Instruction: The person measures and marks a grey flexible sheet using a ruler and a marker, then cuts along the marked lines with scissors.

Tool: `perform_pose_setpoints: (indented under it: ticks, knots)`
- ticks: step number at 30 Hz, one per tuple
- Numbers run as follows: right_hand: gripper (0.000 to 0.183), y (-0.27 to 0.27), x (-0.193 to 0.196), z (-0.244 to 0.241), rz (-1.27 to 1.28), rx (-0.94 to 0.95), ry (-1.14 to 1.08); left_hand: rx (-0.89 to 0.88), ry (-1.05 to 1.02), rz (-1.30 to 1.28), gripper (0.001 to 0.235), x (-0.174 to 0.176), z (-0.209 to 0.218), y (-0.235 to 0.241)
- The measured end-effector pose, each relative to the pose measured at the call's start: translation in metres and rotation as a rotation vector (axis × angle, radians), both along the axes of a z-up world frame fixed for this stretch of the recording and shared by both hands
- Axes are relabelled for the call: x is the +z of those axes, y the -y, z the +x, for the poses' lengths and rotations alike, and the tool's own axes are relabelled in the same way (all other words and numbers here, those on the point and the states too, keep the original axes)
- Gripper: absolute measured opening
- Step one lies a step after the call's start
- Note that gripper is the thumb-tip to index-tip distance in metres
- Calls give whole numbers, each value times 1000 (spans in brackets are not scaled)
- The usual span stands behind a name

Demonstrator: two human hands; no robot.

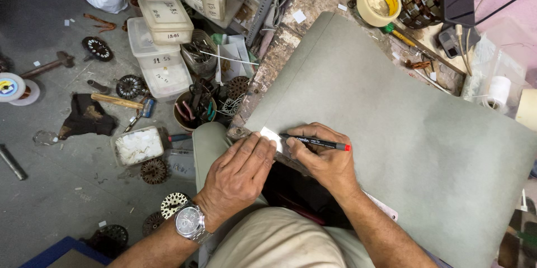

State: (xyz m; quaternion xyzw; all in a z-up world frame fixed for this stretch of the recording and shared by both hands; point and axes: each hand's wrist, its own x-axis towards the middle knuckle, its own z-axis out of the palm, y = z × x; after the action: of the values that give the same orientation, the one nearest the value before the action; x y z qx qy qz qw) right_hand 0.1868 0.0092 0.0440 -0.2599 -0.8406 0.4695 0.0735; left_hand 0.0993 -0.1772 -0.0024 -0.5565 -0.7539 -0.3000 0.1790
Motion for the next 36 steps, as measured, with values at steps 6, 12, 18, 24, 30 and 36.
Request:
perform_pose_setpoints:
  ticks: [6,12,18,24,30,36]
  knots:
    - [16,-5,-5,6,-225,-46,-76,0,16,10,32,-2,2,1]
    - [21,-15,24,46,509,260,-150,-16,9,-15,36,14,-3,1]
    - [39,-12,41,91,816,310,-1,-135,243,-592,32,50,-27,-16]
    - [35,-15,32,109,837,234,-29,-205,273,-389,38,54,-82,-64]
    - [32,-43,32,128,761,173,48,-346,101,-355,46,36,-91,-94]
    - [24,-65,37,144,680,58,125,-315,229,-453,50,47,-64,-84]
